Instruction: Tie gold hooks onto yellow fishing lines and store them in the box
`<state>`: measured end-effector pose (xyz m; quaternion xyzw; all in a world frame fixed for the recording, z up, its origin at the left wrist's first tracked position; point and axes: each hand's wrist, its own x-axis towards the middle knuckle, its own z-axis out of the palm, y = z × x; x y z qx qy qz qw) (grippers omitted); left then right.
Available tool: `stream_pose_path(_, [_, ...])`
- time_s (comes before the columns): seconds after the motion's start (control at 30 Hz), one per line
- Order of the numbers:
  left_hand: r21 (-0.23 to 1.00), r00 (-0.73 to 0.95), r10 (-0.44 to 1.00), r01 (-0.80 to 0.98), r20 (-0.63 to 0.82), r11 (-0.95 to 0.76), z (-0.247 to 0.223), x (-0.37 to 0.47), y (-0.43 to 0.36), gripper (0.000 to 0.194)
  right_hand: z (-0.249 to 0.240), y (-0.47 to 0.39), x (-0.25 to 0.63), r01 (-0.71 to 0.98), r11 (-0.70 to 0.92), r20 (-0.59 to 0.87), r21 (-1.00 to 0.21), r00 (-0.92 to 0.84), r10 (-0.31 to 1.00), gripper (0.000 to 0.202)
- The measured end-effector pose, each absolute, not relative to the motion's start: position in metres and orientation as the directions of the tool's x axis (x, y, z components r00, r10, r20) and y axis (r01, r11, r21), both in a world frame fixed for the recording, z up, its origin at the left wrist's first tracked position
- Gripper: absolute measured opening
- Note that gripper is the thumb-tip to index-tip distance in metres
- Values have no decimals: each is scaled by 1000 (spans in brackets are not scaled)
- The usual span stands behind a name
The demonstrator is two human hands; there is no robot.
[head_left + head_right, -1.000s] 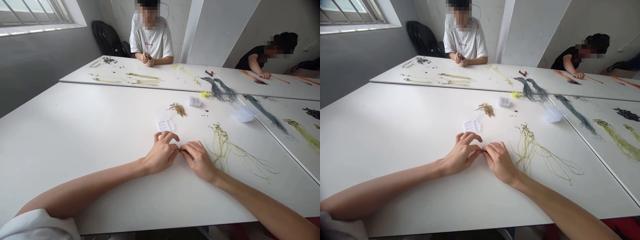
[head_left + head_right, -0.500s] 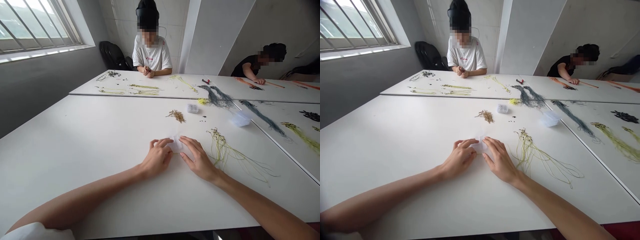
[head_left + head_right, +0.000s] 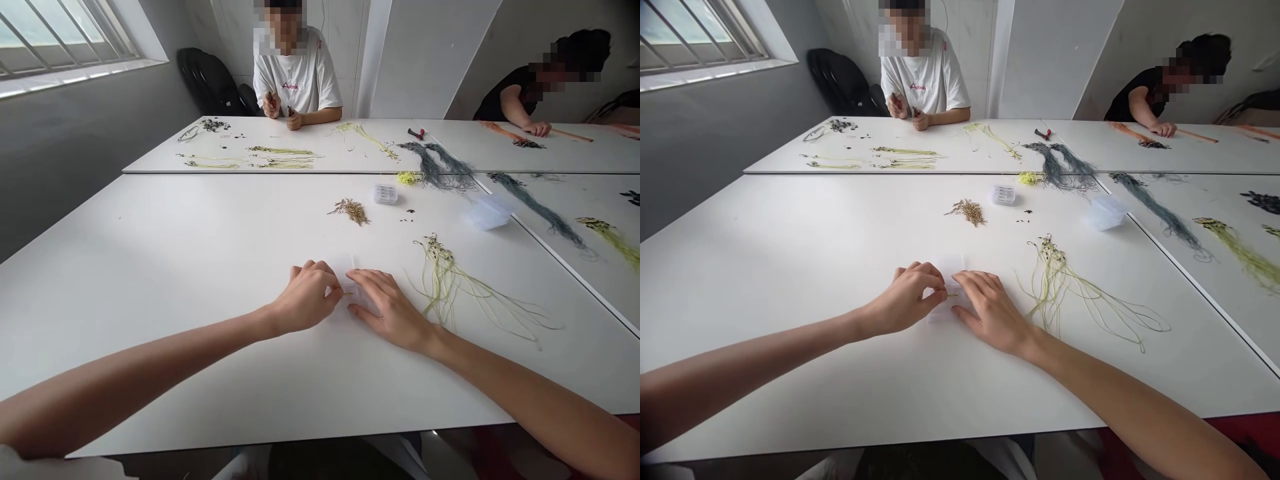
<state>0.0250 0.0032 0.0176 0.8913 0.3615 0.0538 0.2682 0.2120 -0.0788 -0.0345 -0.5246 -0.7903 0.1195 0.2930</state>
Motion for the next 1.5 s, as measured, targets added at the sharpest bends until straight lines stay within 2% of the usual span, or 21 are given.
stream_pose_path(0.27, [404,717,674,677,-177,-615,20,40,15,27,-36,-81,210,781,421,344,-461,-280,896,51])
stream_pose_path(0.5, [347,728,656,679,-202,-647,24,47,18,23,-33,-82,211,742,426,377,-517,-250,892,47])
stream_pose_path(0.6, [340,723,656,686,-217,-643,23,49,18,21,-33,-79,210,724,412,413,-554,-191,890,33])
stream_pose_path(0.73, [335,715,663,695,-223,-637,22,50,18,20,-36,-72,206,747,403,446,-529,-160,881,15])
stream_pose_path(1.03, [345,718,663,690,-212,-637,23,49,17,18,-26,-61,206,768,416,383,-487,-240,892,12])
stream_pose_path(1.23, [355,721,664,684,-198,-637,23,49,16,17,-26,-56,207,792,425,370,-439,-271,888,17])
stream_pose_path(1.5, [349,733,650,674,-203,-651,27,49,16,35,-29,-55,206,804,448,403,-390,-289,868,19])
